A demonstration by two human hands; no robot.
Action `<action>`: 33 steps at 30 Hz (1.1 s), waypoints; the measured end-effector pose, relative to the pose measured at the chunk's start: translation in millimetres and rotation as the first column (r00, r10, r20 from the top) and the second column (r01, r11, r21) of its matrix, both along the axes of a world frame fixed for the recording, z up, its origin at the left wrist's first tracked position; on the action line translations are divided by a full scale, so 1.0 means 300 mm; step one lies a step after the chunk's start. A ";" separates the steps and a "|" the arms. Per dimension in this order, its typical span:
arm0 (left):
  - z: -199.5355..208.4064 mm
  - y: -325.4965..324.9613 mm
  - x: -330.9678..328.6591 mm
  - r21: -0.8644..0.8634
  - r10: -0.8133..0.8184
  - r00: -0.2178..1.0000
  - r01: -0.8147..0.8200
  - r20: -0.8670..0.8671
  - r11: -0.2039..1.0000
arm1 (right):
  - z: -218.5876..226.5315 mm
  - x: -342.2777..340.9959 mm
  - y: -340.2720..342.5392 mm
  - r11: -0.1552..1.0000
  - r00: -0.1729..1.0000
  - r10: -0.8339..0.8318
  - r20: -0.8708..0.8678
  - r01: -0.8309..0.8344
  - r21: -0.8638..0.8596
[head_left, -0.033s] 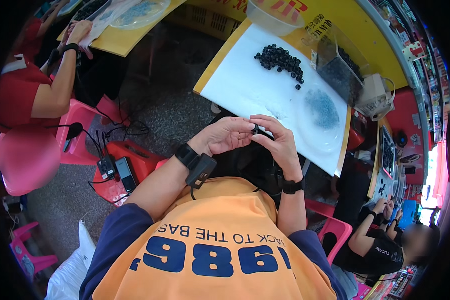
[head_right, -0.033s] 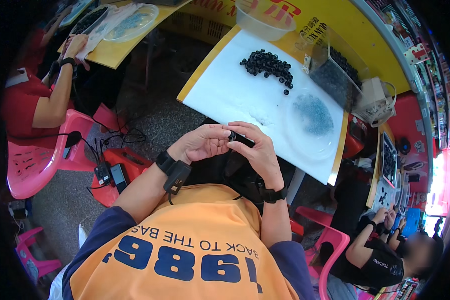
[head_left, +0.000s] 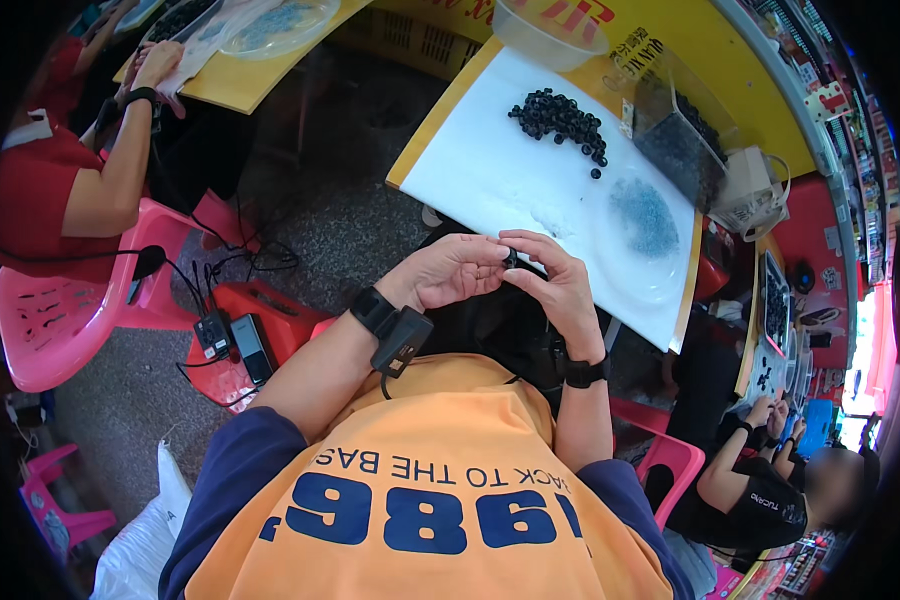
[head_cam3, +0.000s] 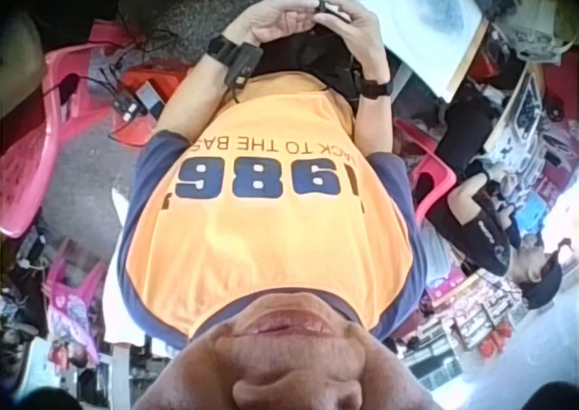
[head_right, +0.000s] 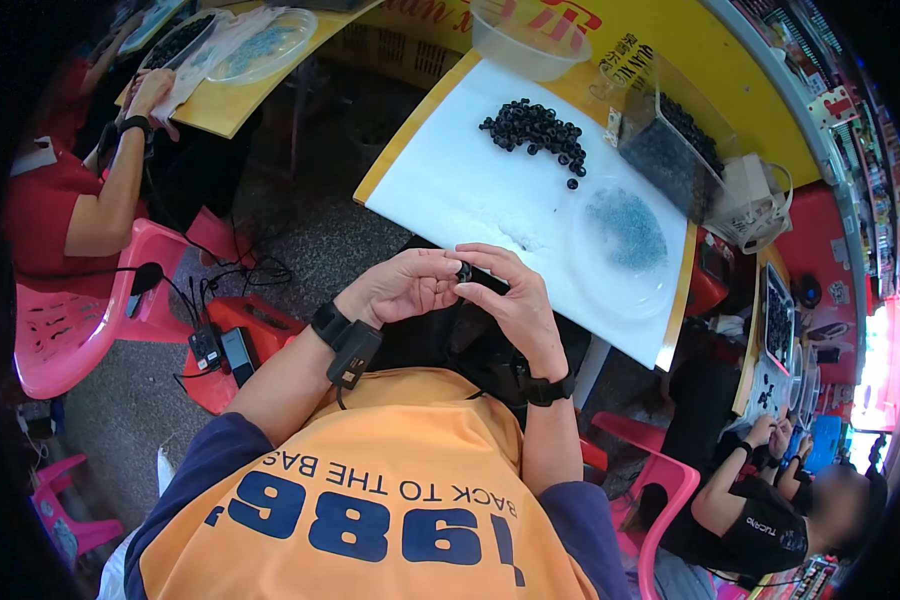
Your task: Assembling small plastic or rubber components by hand at a workstation.
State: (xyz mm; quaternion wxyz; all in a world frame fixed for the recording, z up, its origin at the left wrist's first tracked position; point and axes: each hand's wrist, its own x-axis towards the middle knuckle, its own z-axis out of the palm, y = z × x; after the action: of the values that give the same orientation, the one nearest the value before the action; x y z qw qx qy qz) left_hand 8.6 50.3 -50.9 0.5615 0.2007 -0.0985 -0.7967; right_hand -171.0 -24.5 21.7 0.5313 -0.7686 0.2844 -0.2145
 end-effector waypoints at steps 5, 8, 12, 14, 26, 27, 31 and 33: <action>0.013 0.002 0.002 0.039 -0.025 0.998 0.023 0.049 0.999 | -0.024 -0.009 -0.003 1.000 1.000 -0.006 0.023 0.006 0.017; 0.013 -0.002 0.010 0.035 -0.032 0.994 0.028 0.107 0.999 | -0.037 -0.009 -0.004 1.000 0.999 -0.008 0.040 0.007 0.015; 0.028 -0.002 0.012 0.027 -0.012 0.977 0.007 0.212 1.000 | -0.033 0.000 0.014 0.999 0.999 -0.029 0.043 0.029 0.020; 0.021 -0.003 0.009 0.030 -0.012 0.975 0.006 0.221 1.000 | -0.028 0.004 0.025 0.999 0.998 -0.042 0.037 0.041 0.023; -0.010 -0.010 0.013 0.004 -0.128 0.989 0.128 0.073 0.992 | -0.007 0.007 0.037 0.963 1.000 -0.009 -0.007 0.006 -0.268; -0.005 -0.010 0.012 0.004 -0.130 0.989 0.130 0.074 0.992 | -0.004 0.006 0.039 0.972 1.000 -0.009 0.003 0.010 -0.236; 0.002 -0.014 0.017 0.009 -0.113 0.987 0.113 0.112 0.994 | 0.005 0.007 0.057 0.994 0.997 -0.063 0.039 0.066 -0.086; 0.000 -0.016 0.019 0.010 -0.119 0.985 0.119 0.122 0.993 | 0.005 0.008 0.057 0.996 0.997 -0.065 0.036 0.067 -0.052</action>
State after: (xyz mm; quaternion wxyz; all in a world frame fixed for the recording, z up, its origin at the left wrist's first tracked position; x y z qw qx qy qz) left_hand 14.2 45.6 -50.7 0.5055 0.2435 -0.1434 -0.8152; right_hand -168.7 -7.4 23.1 0.5081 -0.7689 0.2948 -0.2526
